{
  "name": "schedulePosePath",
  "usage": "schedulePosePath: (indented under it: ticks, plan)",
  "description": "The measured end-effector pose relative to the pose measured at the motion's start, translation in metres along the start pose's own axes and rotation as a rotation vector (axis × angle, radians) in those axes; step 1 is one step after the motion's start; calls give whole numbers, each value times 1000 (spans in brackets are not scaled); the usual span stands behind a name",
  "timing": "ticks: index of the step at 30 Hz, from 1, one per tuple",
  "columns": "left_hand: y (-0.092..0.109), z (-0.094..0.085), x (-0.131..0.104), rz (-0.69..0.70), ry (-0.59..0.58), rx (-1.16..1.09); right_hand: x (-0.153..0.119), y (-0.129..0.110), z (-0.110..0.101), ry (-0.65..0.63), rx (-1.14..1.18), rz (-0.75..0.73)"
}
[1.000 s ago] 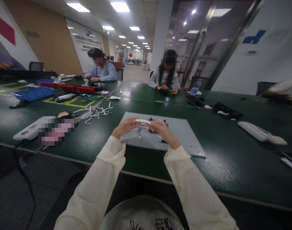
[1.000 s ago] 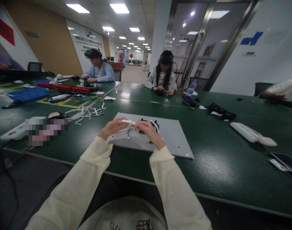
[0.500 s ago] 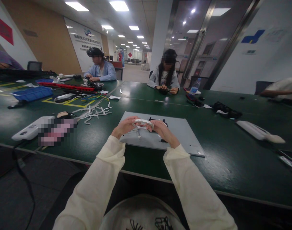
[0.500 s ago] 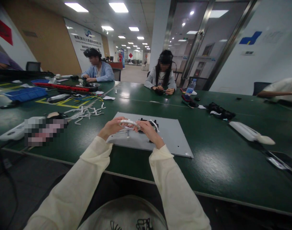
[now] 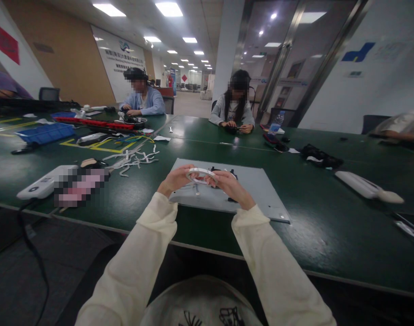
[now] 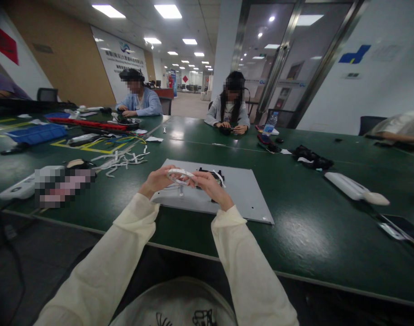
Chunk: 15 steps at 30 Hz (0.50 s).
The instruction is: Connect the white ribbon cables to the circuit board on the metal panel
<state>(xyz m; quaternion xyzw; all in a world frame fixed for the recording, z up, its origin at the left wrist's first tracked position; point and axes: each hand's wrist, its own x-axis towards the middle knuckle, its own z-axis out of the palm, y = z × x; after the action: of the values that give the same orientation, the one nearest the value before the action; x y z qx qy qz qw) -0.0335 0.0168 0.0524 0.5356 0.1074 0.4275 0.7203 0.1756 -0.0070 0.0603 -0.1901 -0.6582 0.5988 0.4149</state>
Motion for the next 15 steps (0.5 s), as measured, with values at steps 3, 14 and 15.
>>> schedulePosePath:
  ticks: [3, 14, 15]
  plan:
    - [-2, -1, 1, -46, 1, 44, -1, -3, 0, 52, -67, -52]
    - [-8, 1, 3, -245, -92, 257, -3, -8, 11, 111, -465, 109]
    - [-8, 1, 3, -249, -96, 252, -3, -7, 10, 117, -467, 115]
